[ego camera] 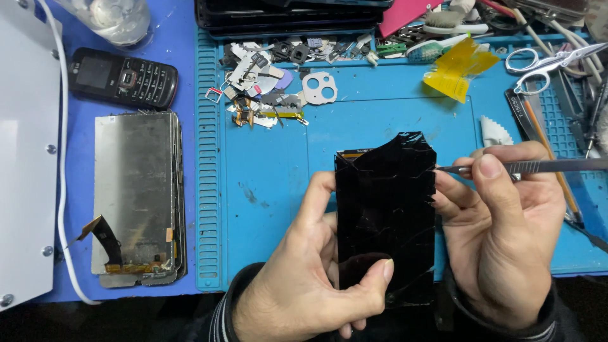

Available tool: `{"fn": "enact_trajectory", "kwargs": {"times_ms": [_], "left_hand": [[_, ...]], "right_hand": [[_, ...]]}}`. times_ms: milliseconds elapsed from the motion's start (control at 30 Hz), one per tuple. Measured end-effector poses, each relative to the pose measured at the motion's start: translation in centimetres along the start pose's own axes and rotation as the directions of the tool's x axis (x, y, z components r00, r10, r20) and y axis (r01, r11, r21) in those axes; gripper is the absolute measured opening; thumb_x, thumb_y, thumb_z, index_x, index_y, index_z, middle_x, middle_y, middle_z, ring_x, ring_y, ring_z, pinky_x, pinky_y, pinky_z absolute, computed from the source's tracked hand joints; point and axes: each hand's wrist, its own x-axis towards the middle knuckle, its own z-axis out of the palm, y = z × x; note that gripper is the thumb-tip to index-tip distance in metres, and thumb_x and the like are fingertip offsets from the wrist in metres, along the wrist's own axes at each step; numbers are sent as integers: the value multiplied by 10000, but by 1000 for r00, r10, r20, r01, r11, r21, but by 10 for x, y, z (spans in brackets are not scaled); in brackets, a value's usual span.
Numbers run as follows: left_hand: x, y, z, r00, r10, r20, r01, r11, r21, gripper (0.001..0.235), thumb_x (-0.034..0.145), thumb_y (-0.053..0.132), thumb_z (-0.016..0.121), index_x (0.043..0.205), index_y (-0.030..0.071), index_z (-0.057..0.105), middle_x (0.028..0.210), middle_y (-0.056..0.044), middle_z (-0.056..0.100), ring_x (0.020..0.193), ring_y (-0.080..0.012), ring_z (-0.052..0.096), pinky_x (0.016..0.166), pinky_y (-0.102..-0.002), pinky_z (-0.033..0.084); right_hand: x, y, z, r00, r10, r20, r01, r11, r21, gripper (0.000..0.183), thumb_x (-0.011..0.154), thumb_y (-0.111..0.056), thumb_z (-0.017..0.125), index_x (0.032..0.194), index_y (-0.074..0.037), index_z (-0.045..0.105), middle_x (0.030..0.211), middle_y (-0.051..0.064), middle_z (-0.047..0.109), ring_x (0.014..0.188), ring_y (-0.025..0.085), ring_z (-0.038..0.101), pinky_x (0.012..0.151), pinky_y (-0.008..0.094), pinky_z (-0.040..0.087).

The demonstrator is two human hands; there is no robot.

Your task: Use specialized tools to scrape and clean the surface of a damaged smartphone screen.

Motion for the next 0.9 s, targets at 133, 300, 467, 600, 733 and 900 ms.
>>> {"fn": "enact_trajectory", "kwargs": {"times_ms": [133,300,467,600,733,900], "left_hand": [[-1,0,1,1000,18,7,-18,1000,3,780,826,-87,608,1471,29,185,850,-143,620,464,-101,558,348,-196,464],[1,1,6,980,196,-36,-180,950,255,582,889,48,601,1374,-59,296,696,-28,623,428,-79,509,378,-209,410],[6,2,16,875,457,-159,-257,717,648,352,957,145,558,1230,-64,481,718,-86,731,457,-118,580,414,-267,494],[2,5,17,835,485,-259,-194,701,686,150,874,167,682,810,31,673,501,3,618,369,-85,426,345,-251,384],[2,4,11,859,434,-271,-219,790,572,140,905,104,672,788,32,647,552,39,554,443,-63,405,399,-234,356],[4,-4,4,917,288,-275,-211,937,279,243,863,110,746,1063,-16,690,870,-44,732,711,-90,634,654,-208,535]], "right_hand": [[0,1,-1,1000,-3,5,3,1000,12,209,1030,-132,679,1194,-82,559,1036,65,683,876,194,781,722,202,657],[-3,1,1,1000,-23,-9,23,1000,-12,204,1026,-130,682,1192,-100,567,1031,61,680,871,190,776,730,215,656],[-4,4,-3,999,-33,27,34,999,-1,209,1009,-109,693,1184,-83,581,1015,73,685,816,186,770,712,223,670],[-4,6,-6,995,-26,94,22,999,45,199,1001,-52,675,1178,-53,584,1042,94,678,853,240,785,712,254,685],[-5,5,-4,987,-33,158,32,999,6,155,1036,-44,632,1170,-46,555,964,99,684,952,277,791,775,288,700],[-6,3,2,990,-41,133,37,999,34,139,1039,-59,633,1160,-63,565,990,62,613,1048,293,764,923,372,670]]}}
